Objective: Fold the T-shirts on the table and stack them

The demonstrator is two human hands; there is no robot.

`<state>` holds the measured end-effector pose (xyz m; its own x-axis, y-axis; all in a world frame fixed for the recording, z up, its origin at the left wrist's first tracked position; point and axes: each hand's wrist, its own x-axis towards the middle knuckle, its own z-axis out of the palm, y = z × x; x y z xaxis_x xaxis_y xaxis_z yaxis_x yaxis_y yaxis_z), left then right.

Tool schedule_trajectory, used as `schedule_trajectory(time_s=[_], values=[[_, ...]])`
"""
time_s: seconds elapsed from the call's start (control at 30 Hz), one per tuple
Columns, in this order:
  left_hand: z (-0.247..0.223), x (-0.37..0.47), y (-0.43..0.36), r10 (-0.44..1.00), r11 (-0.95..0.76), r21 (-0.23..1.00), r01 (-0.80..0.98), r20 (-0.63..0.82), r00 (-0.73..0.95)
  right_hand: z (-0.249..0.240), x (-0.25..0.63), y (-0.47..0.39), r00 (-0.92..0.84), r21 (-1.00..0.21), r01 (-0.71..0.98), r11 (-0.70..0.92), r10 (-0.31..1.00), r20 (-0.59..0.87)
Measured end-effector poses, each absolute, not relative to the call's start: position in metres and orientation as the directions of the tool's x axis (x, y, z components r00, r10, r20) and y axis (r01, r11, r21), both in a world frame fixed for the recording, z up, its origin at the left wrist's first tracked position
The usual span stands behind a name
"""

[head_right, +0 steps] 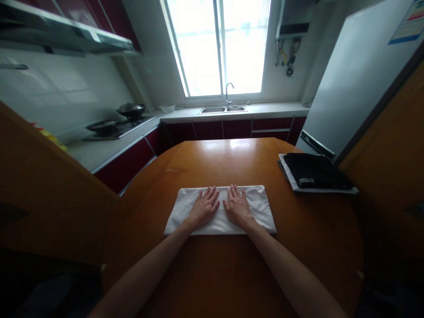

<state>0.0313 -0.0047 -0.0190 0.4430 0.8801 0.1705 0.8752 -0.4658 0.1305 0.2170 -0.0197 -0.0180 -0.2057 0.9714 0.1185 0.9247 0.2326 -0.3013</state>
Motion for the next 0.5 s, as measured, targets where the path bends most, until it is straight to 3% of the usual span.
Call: schedule_trajectory(time_s=[0.3,0.5], values=[[-0.016,0.032,-0.006,0.887,-0.453,0.145,0.880,0.171,0.429,-0.021,0.315,0.000,-0.029,-0.241,0.969,0.053,0.995,0.100],[-0.010,0.028,-0.007,0.911,-0.404,0.147,0.903,0.156,0.382,-0.038,0.351,0.010,0.154,-0.490,0.871,0.023,0.936,0.317]])
